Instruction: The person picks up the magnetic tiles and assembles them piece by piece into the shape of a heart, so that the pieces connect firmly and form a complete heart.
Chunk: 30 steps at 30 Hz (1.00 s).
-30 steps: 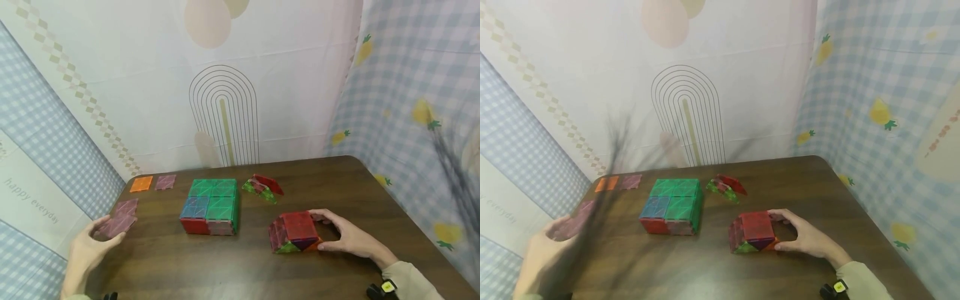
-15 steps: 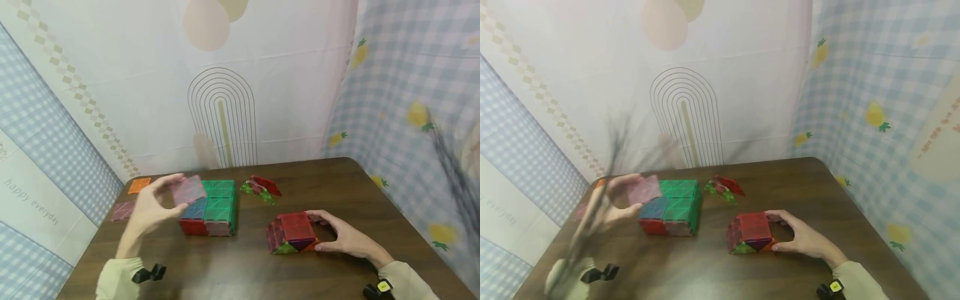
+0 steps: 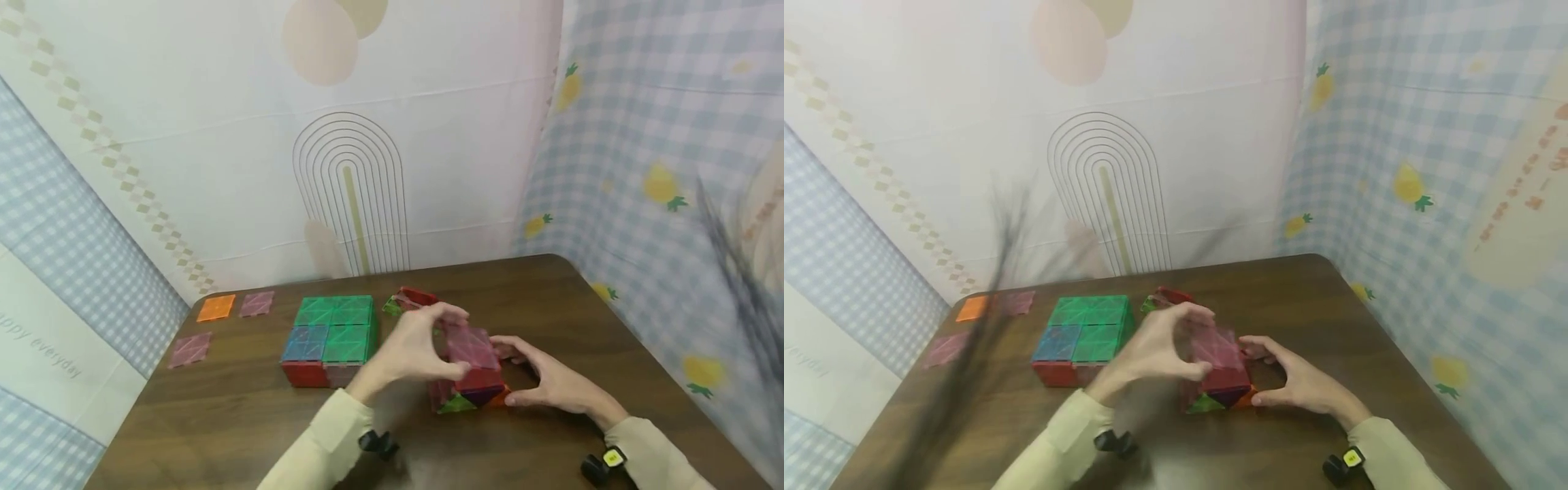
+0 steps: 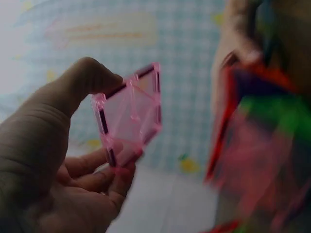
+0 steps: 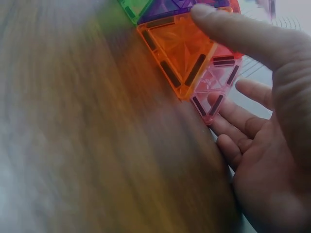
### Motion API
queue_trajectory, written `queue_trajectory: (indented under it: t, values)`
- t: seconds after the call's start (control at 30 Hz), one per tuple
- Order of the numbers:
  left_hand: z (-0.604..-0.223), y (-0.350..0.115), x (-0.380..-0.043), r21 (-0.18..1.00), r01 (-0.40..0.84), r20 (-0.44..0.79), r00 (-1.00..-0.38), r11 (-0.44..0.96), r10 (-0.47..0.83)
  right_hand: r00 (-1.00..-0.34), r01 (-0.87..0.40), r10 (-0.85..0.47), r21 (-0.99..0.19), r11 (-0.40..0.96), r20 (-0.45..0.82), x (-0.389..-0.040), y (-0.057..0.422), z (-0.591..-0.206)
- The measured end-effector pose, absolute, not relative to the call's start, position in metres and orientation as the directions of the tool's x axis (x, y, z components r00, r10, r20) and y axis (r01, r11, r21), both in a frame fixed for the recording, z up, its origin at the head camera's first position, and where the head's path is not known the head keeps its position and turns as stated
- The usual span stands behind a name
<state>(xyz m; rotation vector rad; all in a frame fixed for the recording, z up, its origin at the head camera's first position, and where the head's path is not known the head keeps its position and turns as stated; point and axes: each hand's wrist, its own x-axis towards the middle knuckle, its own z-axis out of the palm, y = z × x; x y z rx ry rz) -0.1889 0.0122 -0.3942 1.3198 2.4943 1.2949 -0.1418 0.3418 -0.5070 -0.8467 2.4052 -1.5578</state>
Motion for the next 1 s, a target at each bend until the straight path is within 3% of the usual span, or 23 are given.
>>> queue_trajectory:
  t: [0.27, 0.5, 0.67, 1.0]
  values:
    - [-0.408, 0.072, -0.179, 0.552, 0.713, 0.209, -0.621, 0.433, 0.756, -0.796, -0.312, -0.585, -0.934, 0.176, 0.155, -0.146, 0.345, -0.505]
    - [-0.427, 0.091, -0.176, 0.392, 0.794, 0.236, -0.575, 0.465, 0.783, -0.803, -0.390, -0.570, -0.877, 0.281, 0.174, -0.145, 0.347, -0.507]
    - [-0.434, 0.086, -0.177, 0.362, 0.812, 0.277, -0.563, 0.459, 0.778, -0.815, -0.382, -0.556, -0.873, 0.303, 0.164, -0.144, 0.348, -0.509]
    - [-0.446, 0.010, -0.175, 0.487, 0.674, 0.155, -0.693, 0.555, 0.705, -0.830, -0.408, -0.531, -0.835, 0.370, 0.170, -0.142, 0.347, -0.507]
